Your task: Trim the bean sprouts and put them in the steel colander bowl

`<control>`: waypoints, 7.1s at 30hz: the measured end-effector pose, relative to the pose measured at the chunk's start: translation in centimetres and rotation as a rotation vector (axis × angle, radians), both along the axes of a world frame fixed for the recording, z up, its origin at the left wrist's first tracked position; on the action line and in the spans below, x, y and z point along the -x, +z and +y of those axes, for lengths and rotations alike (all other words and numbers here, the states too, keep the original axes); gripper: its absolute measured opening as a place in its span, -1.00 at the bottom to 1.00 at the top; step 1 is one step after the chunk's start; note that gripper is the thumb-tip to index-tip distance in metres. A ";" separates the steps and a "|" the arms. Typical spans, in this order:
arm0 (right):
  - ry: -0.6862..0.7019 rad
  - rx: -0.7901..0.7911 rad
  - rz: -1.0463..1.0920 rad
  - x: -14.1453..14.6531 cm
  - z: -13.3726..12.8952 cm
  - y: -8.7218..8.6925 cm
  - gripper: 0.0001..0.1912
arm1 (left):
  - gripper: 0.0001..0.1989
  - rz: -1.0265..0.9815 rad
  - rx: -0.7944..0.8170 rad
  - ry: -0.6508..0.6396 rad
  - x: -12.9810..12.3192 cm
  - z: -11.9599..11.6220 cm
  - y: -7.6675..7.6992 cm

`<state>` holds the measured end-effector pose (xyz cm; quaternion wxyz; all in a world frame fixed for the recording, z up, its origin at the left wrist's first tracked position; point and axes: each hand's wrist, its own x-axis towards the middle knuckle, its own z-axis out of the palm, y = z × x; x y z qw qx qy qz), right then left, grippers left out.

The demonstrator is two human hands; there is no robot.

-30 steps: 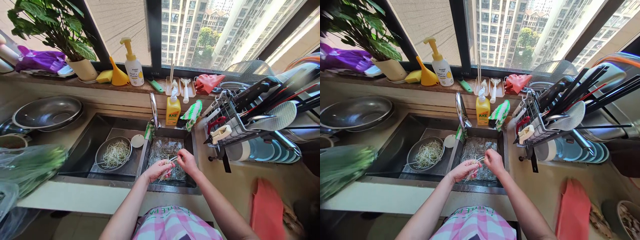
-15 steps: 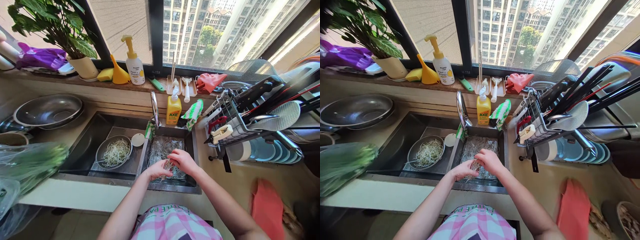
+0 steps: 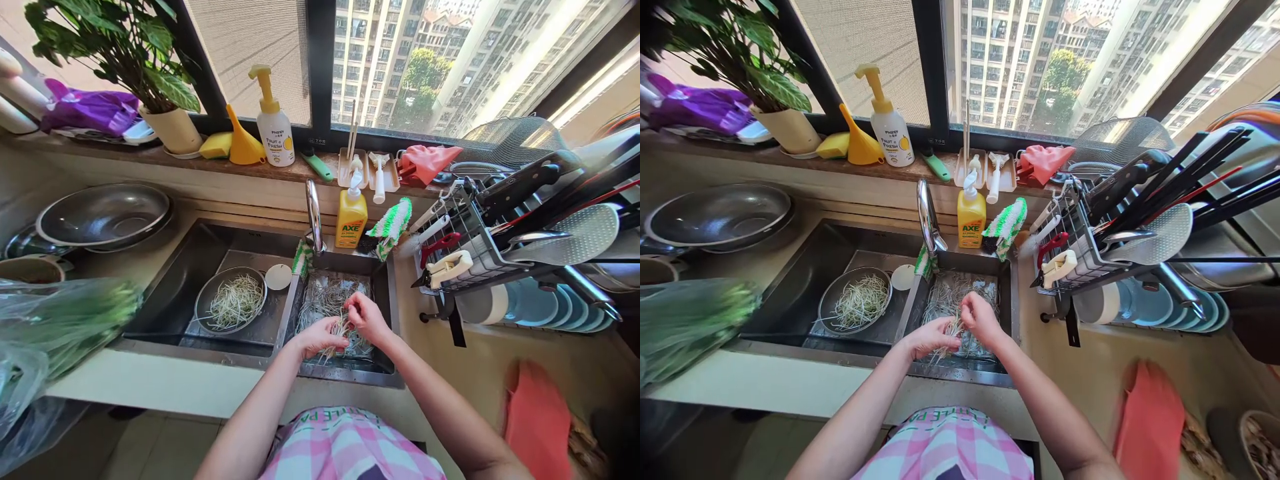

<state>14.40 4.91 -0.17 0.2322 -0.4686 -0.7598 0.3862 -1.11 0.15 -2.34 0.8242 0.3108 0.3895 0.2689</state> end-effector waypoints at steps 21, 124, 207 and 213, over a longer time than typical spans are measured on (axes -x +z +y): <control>0.383 -0.234 -0.254 -0.9 0.3 1.8 -0.93 | -0.62 0.022 -0.027 -0.027 -0.1 0.0 0.1; -0.211 0.181 0.253 -0.6 -0.6 -1.6 -0.89 | -0.41 -0.280 0.131 0.349 0.4 0.1 0.6; -0.094 0.342 0.341 1.2 -1.6 -0.1 -0.83 | -0.57 -0.287 0.269 0.734 -1.2 1.4 0.0; -0.257 0.158 0.156 -1.9 -1.2 -1.8 -0.71 | -0.65 -0.401 0.339 0.796 0.0 1.8 -0.2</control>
